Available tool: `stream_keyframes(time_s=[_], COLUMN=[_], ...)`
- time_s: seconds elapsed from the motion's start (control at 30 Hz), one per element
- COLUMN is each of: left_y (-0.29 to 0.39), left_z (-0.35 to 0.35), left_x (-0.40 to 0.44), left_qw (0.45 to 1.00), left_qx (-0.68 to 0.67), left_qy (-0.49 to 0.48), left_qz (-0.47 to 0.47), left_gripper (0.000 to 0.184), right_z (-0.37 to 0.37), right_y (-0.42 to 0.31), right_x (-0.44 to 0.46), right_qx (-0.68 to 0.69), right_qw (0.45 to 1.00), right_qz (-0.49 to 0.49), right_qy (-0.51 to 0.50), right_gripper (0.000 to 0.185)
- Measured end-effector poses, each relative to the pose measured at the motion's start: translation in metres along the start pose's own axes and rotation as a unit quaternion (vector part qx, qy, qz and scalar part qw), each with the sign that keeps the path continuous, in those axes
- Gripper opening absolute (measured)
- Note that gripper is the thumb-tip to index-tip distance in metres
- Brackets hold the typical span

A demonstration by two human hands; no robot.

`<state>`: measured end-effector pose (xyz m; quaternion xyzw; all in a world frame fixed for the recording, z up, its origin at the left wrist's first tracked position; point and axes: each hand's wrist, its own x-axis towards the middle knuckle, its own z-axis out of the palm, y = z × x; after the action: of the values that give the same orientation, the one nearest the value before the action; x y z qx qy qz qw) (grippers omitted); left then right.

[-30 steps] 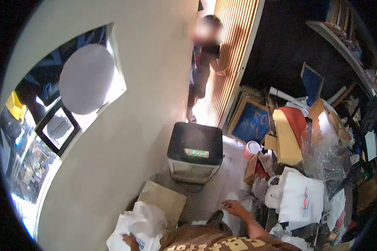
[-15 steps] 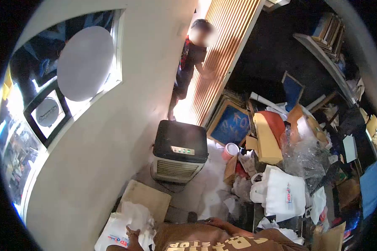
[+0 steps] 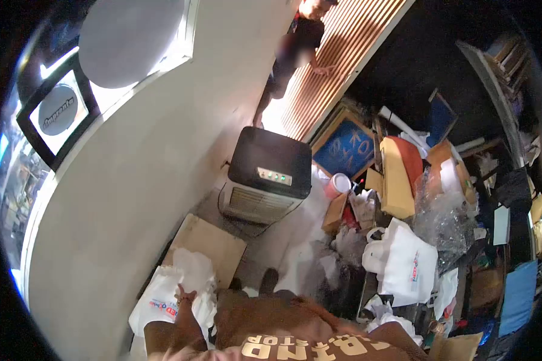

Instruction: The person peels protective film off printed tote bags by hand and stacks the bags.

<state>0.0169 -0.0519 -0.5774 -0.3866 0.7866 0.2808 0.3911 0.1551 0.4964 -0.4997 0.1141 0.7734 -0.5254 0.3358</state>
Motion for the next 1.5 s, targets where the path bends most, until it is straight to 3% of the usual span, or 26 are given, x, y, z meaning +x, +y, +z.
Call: stream_keyframes(time_s=[0.07, 0.1, 0.27, 0.33, 0.4, 0.43, 0.47, 0.53, 0.6, 0.7, 0.77, 0.87, 0.9, 0.93, 1.0, 1.07, 1.13, 1.2, 1.27, 1.3, 1.33, 1.37, 1.4, 1.47, 1.5], left_y=[-0.017, -0.020, -0.011, -0.020, -0.032, -0.029, -0.026, -0.015, -0.016, 0.045, 0.096, 0.196, 0.232, 0.262, 0.308, 0.349, 0.371, 0.387, 0.415, 0.417, 0.413, 0.413, 0.415, 0.424, 0.429], left_z=[0.025, 0.010, 0.001, -0.002, -0.007, -0.018, -0.030, -0.056, -0.083, -0.095, -0.095, -0.076, -0.059, -0.048, -0.007, 0.046, 0.086, 0.140, 0.191, 0.199, 0.207, 0.225, 0.242, 0.273, 0.288], left_x=[0.046, 0.037, 0.029, 0.040, 0.042, 0.036, 0.030, 0.016, -0.004, -0.036, -0.024, -0.023, -0.027, -0.032, -0.131, -0.171, -0.296, -0.322, -0.339, -0.398, -0.457, -0.469, -0.479, -0.522, -0.543], left_qw=[1.000, 0.998, 0.998, 0.996, 0.994, 0.994, 0.993, 0.990, 0.987, 0.980, 0.966, 0.938, 0.845, 0.711, 0.779, 0.682, 0.622, 0.532, 0.417, 0.449, 0.481, 0.453, 0.420, 0.367, 0.332], left_qx=[0.007, 0.020, 0.030, -0.006, -0.022, -0.010, 0.002, 0.062, 0.012, 0.101, 0.129, 0.208, 0.346, 0.465, 0.363, 0.420, 0.461, 0.457, 0.468, 0.508, 0.543, 0.492, 0.438, 0.384, 0.350], left_qy=[0.015, -0.018, -0.022, -0.034, -0.049, -0.049, -0.049, -0.075, -0.083, -0.039, -0.073, -0.124, -0.102, -0.075, -0.069, -0.022, -0.090, -0.081, -0.227, -0.254, -0.279, -0.285, -0.290, -0.334, -0.352], left_qz=[0.001, 0.055, 0.059, 0.080, 0.093, 0.102, 0.111, 0.102, 0.136, 0.165, 0.213, 0.249, 0.395, 0.522, 0.507, 0.598, 0.627, 0.708, 0.745, 0.690, 0.630, 0.687, 0.740, 0.779, 0.802], left_gripper=[0.116, 0.116, 0.107, 0.104, 0.101, 0.087, 0.077, 0.057, 0.046, 0.038, 0.036, 0.034, 0.031, 0.028, 0.029, 0.033, 0.033, 0.037, 0.039, 0.037, 0.036, 0.030, 0.024, 0.021, 0.021], right_z=[0.005, 0.013, 0.020, 0.013, 0.008, 0.007, 0.013, 0.007, 0.000, 0.007, 0.002, -0.008, -0.017, -0.028, -0.043, -0.061, -0.068, -0.070, -0.075, -0.077, -0.081, -0.086, -0.093, -0.107, -0.115], right_y=[-0.002, -0.002, -0.037, -0.092, -0.167, -0.181, -0.058, -0.111, -0.141, -0.128, -0.111, -0.103, -0.111, -0.132, -0.182, -0.227, -0.231, -0.222, -0.208, -0.202, -0.197, -0.192, -0.185, -0.165, -0.156], right_x=[0.000, -0.002, -0.019, -0.040, -0.074, -0.087, -0.041, -0.072, -0.099, -0.122, -0.121, -0.126, -0.133, -0.145, -0.179, -0.217, -0.232, -0.245, -0.256, -0.259, -0.263, -0.265, -0.266, -0.260, -0.257], right_qx=[-0.009, -0.007, 0.048, -0.140, -0.097, -0.074, -0.113, -0.138, -0.155, -0.058, -0.076, -0.055, -0.044, -0.008, 0.045, 0.240, 0.274, 0.302, 0.296, 0.297, 0.311, 0.323, 0.321, 0.304, 0.306], right_qw=[1.000, 0.999, 0.992, 0.985, 0.986, 0.985, 0.987, 0.980, 0.973, 0.954, 0.934, 0.916, 0.910, 0.904, 0.890, 0.835, 0.800, 0.767, 0.731, 0.731, 0.697, 0.660, 0.660, 0.586, 0.583], right_qz=[0.020, 0.034, 0.111, 0.060, 0.064, 0.058, 0.001, 0.019, 0.047, -0.008, -0.056, -0.045, -0.041, -0.036, -0.033, -0.155, -0.206, -0.254, -0.144, -0.149, -0.107, -0.065, -0.070, -0.002, -0.005], right_qy=[0.000, 0.003, 0.043, 0.080, 0.122, 0.147, 0.113, 0.141, 0.166, 0.294, 0.344, 0.396, 0.411, 0.425, 0.453, 0.470, 0.492, 0.506, 0.598, 0.596, 0.637, 0.676, 0.676, 0.751, 0.752], right_gripper=[0.050, 0.049, 0.048, 0.049, 0.049, 0.050, 0.051, 0.051, 0.051, 0.048, 0.046, 0.045, 0.045, 0.044, 0.043, 0.041, 0.041, 0.040, 0.041, 0.041, 0.045, 0.049, 0.049, 0.059, 0.059])
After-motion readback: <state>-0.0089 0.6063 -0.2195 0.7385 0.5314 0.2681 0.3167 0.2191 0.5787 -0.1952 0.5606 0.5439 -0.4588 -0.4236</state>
